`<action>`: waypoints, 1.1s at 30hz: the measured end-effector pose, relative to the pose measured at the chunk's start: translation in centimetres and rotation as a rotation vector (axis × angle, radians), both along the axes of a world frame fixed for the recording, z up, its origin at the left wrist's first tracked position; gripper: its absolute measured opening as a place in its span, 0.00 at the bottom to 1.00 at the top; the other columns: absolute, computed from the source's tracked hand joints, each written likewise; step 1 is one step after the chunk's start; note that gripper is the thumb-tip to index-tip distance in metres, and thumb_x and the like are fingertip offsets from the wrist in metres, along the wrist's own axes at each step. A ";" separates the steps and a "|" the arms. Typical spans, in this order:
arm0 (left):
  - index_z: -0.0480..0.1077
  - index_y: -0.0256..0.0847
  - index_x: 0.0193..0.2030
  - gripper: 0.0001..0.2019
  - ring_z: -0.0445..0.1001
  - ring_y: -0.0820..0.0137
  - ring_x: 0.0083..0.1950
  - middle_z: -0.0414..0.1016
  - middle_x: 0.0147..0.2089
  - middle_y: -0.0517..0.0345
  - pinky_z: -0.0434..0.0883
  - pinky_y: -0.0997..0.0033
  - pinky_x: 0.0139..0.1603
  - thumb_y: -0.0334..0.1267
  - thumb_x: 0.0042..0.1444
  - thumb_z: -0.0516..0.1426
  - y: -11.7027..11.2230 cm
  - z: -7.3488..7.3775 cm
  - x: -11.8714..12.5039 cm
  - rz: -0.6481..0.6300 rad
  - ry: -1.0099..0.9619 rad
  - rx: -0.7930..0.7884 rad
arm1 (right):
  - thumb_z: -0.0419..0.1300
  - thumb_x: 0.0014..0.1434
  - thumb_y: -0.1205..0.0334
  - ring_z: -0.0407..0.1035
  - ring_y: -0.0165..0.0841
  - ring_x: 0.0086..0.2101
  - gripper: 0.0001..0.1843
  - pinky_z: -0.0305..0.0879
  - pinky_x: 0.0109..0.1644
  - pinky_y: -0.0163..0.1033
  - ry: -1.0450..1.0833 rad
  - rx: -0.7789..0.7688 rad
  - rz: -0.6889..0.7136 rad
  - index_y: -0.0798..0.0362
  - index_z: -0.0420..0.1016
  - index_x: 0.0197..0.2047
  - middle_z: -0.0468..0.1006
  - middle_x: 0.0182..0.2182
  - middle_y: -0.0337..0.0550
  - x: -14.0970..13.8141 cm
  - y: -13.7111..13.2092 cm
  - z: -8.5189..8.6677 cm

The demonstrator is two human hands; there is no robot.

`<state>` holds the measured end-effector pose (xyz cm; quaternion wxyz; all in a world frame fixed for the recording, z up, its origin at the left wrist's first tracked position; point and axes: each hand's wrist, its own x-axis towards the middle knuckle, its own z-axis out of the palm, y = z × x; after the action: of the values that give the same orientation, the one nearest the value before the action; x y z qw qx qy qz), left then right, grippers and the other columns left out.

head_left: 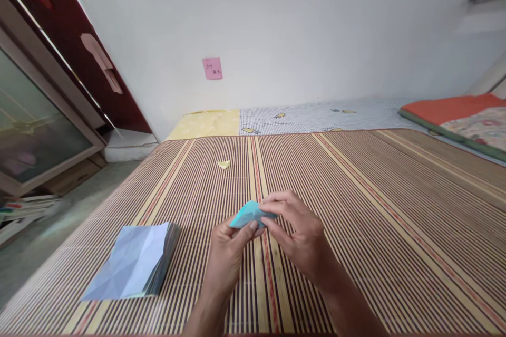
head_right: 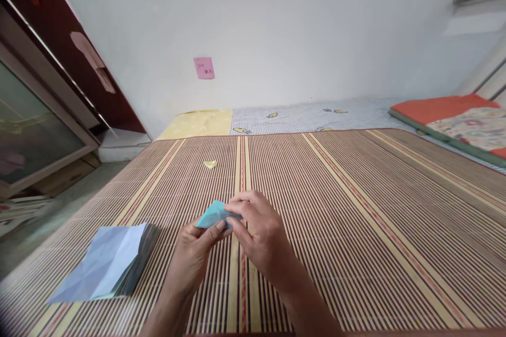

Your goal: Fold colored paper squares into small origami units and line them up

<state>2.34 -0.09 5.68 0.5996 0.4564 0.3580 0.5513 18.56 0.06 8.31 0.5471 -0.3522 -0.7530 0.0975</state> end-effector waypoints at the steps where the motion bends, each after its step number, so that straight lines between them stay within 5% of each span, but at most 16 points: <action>1: 0.83 0.44 0.42 0.06 0.80 0.67 0.45 0.85 0.41 0.58 0.77 0.67 0.51 0.36 0.59 0.66 0.0 0.2 0.0 0.000 0.023 0.017 | 0.61 0.65 0.73 0.73 0.37 0.48 0.12 0.72 0.52 0.44 0.006 -0.019 0.020 0.49 0.76 0.50 0.76 0.45 0.44 0.0 -0.1 0.1; 8: 0.83 0.41 0.43 0.07 0.80 0.61 0.47 0.85 0.42 0.53 0.76 0.59 0.53 0.37 0.61 0.64 -0.1 0.7 -0.2 -0.032 0.068 0.060 | 0.64 0.64 0.68 0.74 0.35 0.46 0.14 0.73 0.50 0.42 0.118 -0.103 0.061 0.48 0.74 0.51 0.78 0.45 0.42 0.2 -0.5 0.7; 26: 0.83 0.42 0.40 0.04 0.78 0.69 0.40 0.84 0.37 0.57 0.76 0.69 0.48 0.35 0.59 0.66 -0.1 0.0 -0.5 -0.061 -0.064 0.005 | 0.62 0.67 0.68 0.73 0.36 0.49 0.15 0.73 0.52 0.43 0.019 -0.046 0.113 0.49 0.75 0.55 0.76 0.46 0.44 -0.2 -0.5 0.1; 33: 0.83 0.40 0.33 0.05 0.75 0.73 0.32 0.81 0.31 0.58 0.75 0.78 0.31 0.38 0.57 0.67 -0.2 0.4 -0.4 -0.011 0.002 -0.021 | 0.60 0.67 0.70 0.74 0.36 0.49 0.13 0.73 0.52 0.43 0.076 -0.120 0.141 0.46 0.79 0.51 0.76 0.47 0.44 0.3 -0.2 0.2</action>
<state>1.98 -0.28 6.05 0.6071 0.4528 0.3616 0.5437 18.82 -0.15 8.48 0.5449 -0.3264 -0.7476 0.1939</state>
